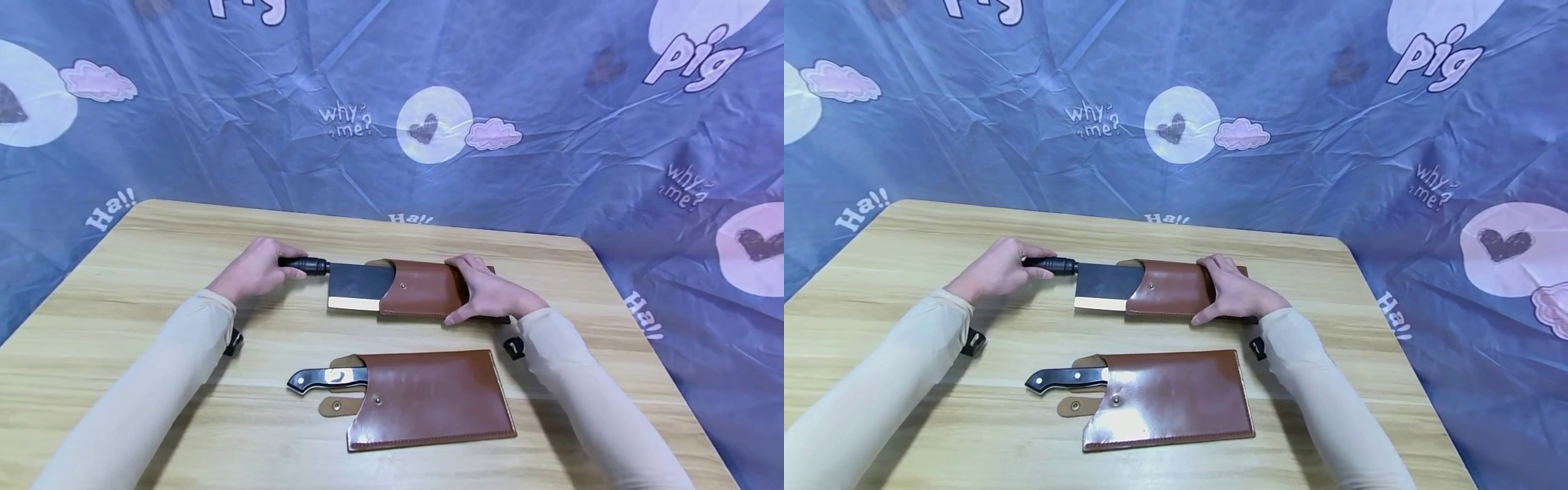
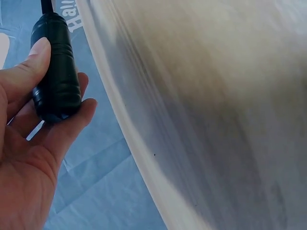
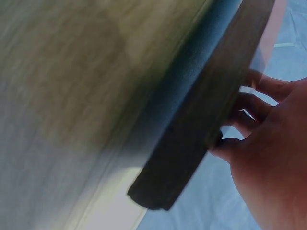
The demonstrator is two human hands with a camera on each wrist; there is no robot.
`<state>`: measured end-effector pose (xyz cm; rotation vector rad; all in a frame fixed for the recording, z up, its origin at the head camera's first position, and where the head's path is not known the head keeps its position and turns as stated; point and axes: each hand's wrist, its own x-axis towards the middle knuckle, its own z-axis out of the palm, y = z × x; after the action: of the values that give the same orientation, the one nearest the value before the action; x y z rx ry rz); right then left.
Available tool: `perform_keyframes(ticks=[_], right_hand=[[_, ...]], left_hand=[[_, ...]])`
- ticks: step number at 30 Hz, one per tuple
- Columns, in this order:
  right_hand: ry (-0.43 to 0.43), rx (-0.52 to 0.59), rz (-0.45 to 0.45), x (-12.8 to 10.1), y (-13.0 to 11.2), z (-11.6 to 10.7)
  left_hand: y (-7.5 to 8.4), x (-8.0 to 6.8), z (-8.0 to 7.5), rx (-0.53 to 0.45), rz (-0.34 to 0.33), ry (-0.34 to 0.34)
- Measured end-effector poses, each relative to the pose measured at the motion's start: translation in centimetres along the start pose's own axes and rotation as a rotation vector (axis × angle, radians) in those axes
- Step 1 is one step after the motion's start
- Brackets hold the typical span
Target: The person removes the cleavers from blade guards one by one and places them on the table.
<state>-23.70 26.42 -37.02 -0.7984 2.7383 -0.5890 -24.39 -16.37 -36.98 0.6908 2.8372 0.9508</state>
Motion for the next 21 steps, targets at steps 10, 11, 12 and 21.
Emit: perform_keyframes(ticks=[10,11,12,21], right_hand=[[0.005,-0.013,0.007,-0.09,0.09,-0.16],[0.005,-0.013,0.008,-0.08,0.08,-0.18],[0.005,-0.012,0.008,-0.07,0.06,-0.22],[-0.011,-0.009,0.018,-0.06,-0.05,-0.38]], left_hand=[[-0.25,-0.03,-0.18,0.015,0.013,0.008],[-0.29,-0.02,-0.19,0.015,0.013,0.008],[-0.35,-0.02,-0.18,0.017,0.014,0.009],[-0.52,-0.11,-0.2,0.005,0.0,0.002]])
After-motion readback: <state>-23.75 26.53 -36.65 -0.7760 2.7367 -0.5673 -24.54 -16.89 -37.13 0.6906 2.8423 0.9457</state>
